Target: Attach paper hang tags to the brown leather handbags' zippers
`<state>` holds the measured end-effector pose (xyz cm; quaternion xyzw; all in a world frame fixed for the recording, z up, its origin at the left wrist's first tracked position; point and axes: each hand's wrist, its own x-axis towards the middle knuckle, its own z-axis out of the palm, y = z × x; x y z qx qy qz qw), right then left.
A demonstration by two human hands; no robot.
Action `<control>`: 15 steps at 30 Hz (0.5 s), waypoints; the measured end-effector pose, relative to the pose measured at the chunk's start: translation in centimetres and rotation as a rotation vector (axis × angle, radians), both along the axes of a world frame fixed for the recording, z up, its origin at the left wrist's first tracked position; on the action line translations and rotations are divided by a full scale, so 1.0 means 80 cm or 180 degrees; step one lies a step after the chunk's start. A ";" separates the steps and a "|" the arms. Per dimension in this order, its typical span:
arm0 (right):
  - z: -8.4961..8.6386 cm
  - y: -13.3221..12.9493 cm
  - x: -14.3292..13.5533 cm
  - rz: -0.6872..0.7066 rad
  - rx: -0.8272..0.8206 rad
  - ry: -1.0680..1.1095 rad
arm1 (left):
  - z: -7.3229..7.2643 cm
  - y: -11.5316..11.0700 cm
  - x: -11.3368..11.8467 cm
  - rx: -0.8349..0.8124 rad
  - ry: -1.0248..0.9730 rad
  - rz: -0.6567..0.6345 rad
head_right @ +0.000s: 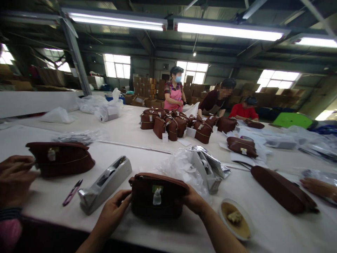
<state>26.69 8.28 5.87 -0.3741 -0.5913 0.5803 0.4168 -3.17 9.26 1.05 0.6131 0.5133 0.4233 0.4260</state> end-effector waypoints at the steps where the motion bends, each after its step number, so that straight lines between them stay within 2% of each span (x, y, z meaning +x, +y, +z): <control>1: -0.004 0.004 0.001 0.0057 -0.0011 0.0076 | 0.000 0.000 -0.005 -0.0077 0.0034 0.0039; 4: -0.020 0.016 0.003 0.0163 -0.0025 0.0225 | 0.003 -0.005 -0.017 -0.0260 0.0111 0.0228; 6: -0.033 0.026 0.002 0.0082 -0.0036 0.0281 | 0.006 -0.011 -0.021 -0.0309 0.0078 0.0338; 11: -0.058 0.057 -0.015 -0.0660 0.0350 -0.0230 | 0.006 -0.030 -0.015 -0.0484 -0.0139 0.0397; 15: -0.064 0.070 -0.040 -0.1253 0.0666 -0.0824 | 0.003 -0.044 0.005 -0.0549 0.0007 0.0392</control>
